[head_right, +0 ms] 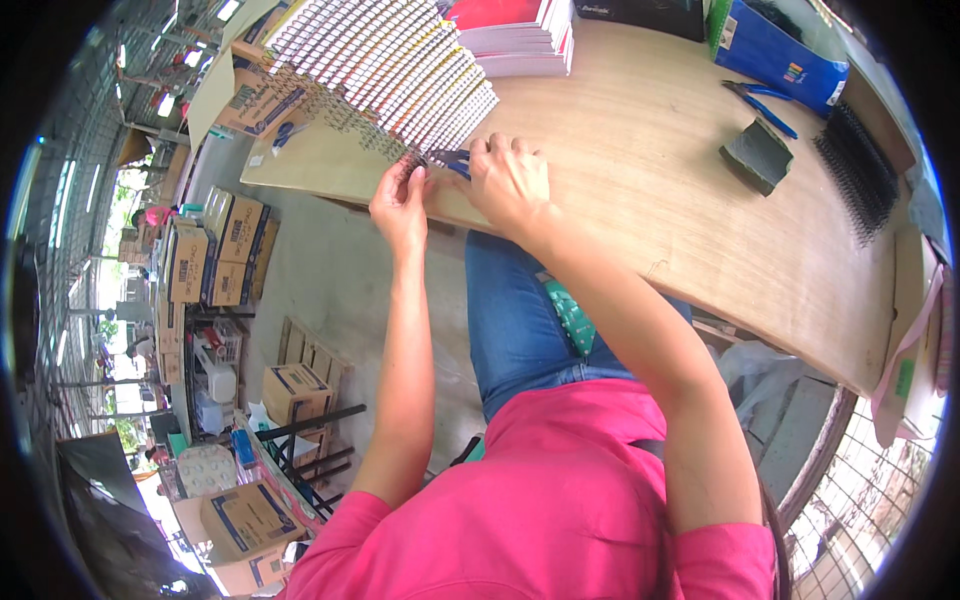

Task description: The person trims the excess spiral coil from a stack of notebooks using shears and organizes the finished notebooks into stacks on a table.

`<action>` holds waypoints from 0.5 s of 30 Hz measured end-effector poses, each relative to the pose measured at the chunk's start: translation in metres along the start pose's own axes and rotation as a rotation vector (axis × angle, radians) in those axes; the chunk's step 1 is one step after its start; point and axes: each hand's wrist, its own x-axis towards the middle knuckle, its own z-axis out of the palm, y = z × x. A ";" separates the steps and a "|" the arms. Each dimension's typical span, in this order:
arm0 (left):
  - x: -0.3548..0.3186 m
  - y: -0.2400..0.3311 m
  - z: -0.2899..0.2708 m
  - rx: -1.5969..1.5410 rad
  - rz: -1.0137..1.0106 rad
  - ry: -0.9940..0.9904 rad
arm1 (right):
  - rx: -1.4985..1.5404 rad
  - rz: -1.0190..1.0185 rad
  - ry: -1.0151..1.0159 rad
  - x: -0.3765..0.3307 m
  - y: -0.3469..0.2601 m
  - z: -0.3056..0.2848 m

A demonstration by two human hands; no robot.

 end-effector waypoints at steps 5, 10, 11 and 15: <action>-0.002 -0.004 0.000 0.013 0.035 0.006 | -0.044 0.017 0.021 0.002 -0.010 0.001; -0.001 -0.005 -0.002 0.066 0.057 0.003 | -0.057 -0.013 0.041 0.004 -0.012 0.004; -0.001 -0.004 -0.001 0.059 0.055 0.003 | -0.049 -0.015 0.011 0.006 -0.010 0.005; -0.001 -0.002 0.001 0.000 0.017 -0.003 | 0.064 0.009 -0.094 0.011 -0.008 0.002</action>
